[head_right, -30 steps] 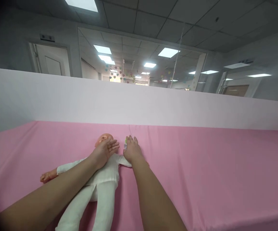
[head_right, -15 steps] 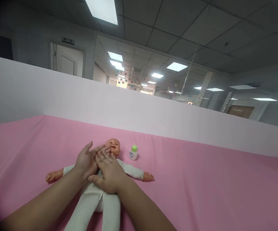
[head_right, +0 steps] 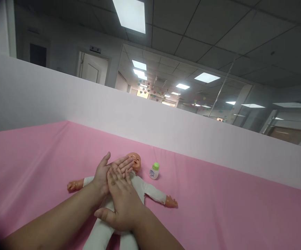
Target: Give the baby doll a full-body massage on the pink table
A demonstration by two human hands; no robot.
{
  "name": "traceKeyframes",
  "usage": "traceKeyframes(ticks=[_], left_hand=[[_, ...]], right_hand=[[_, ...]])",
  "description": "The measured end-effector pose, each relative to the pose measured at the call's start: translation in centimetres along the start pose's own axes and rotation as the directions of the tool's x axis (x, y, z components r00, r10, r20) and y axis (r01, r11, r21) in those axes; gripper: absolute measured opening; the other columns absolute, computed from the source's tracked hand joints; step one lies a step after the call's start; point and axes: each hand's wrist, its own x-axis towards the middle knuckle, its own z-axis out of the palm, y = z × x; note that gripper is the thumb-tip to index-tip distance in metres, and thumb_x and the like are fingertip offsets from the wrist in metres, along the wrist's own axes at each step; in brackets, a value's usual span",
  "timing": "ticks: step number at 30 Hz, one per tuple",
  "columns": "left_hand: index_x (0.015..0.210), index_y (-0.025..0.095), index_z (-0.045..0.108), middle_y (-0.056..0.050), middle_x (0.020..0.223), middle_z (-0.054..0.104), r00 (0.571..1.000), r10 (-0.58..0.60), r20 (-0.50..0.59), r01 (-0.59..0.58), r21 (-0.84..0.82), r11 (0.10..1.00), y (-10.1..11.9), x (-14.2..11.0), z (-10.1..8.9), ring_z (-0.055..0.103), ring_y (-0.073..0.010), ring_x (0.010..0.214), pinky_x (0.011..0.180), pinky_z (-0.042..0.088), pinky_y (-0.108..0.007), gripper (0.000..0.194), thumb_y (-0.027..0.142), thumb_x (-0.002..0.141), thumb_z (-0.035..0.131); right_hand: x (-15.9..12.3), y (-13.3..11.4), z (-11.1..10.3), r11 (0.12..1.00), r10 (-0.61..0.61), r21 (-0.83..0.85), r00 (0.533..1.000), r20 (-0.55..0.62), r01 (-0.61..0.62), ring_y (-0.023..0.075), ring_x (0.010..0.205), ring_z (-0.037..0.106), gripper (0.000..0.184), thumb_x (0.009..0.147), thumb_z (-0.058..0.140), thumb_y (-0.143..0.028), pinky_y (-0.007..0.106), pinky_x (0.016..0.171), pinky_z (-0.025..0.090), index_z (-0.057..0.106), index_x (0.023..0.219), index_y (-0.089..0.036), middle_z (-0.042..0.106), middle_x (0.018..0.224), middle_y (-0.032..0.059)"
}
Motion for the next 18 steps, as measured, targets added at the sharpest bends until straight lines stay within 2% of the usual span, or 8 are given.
traceKeyframes(ticks=[2,5,9,12,15,18], left_hand=[[0.145,0.005,0.052,-0.027,0.136,0.064,0.999,-0.022,-0.044,0.022,0.015,1.0,-1.0,0.0,0.1,0.067,-0.0348,0.124,0.1,0.057,-0.044,0.073,0.059,0.095,0.054],[0.141,0.004,0.054,-0.027,0.128,0.068,0.995,-0.047,-0.091,0.05,0.024,0.998,-2.4,0.2,0.4,0.071,-0.0361,0.116,0.097,0.058,-0.046,0.071,0.058,0.095,0.055],[0.14,0.003,0.054,-0.028,0.121,0.07,0.996,-0.036,-0.079,0.038,0.014,0.999,-2.1,0.5,0.2,0.073,-0.0369,0.107,0.094,0.059,-0.05,0.07,0.058,0.097,0.051],[0.14,0.003,0.053,-0.029,0.126,0.068,0.991,0.045,-0.125,-0.039,0.047,0.998,-0.4,0.8,-0.4,0.073,-0.0353,0.108,0.09,0.061,-0.046,0.072,0.06,0.097,0.05],[0.14,0.003,0.052,-0.029,0.128,0.067,0.977,0.129,-0.169,-0.118,0.074,0.99,1.2,1.2,-1.2,0.073,-0.0319,0.111,0.087,0.062,-0.039,0.07,0.059,0.098,0.048],[0.138,0.004,0.055,-0.028,0.125,0.068,0.972,0.158,-0.177,-0.142,0.099,0.985,1.7,1.4,-1.4,0.073,-0.031,0.11,0.083,0.063,-0.037,0.067,0.057,0.099,0.046]], right_hand=[[0.0,0.4,0.4,0.999,0.046,-0.023,0.999,-0.013,-0.046,0.0377,0.159,0.01,0.106,0.094,0.057,-0.066,0.062,0.128,0.008,0.0,0.166,-0.015,0.009,0.171,0.0178],[0.0,1.1,0.4,0.986,0.155,-0.048,0.987,-0.03,-0.157,0.0368,0.159,0.011,0.099,0.096,0.056,-0.063,0.063,0.128,0.008,0.005,0.167,-0.017,0.013,0.171,0.0158],[-0.1,1.7,-0.1,0.97,0.233,-0.07,0.973,-0.005,-0.232,0.035,0.159,0.013,0.09,0.097,0.055,-0.06,0.062,0.129,0.007,0.018,0.165,-0.014,0.019,0.17,0.0157],[-0.2,1.7,-0.5,0.98,0.194,-0.043,0.981,0.026,-0.193,0.0312,0.159,0.02,0.079,0.1,0.053,-0.052,0.059,0.13,0.008,0.026,0.163,-0.013,0.028,0.168,0.0147],[-0.3,1.3,-0.4,0.995,0.083,0.045,0.994,0.064,-0.086,0.0261,0.156,0.03,0.071,0.1,0.053,-0.041,0.054,0.13,0.013,0.029,0.162,-0.017,0.036,0.165,0.0122],[-0.4,0.8,0.0,0.988,-0.016,0.155,0.999,0.04,0.009,0.0253,0.157,0.027,0.078,0.098,0.055,-0.041,0.049,0.13,0.021,0.022,0.164,-0.015,0.029,0.168,0.0132]])
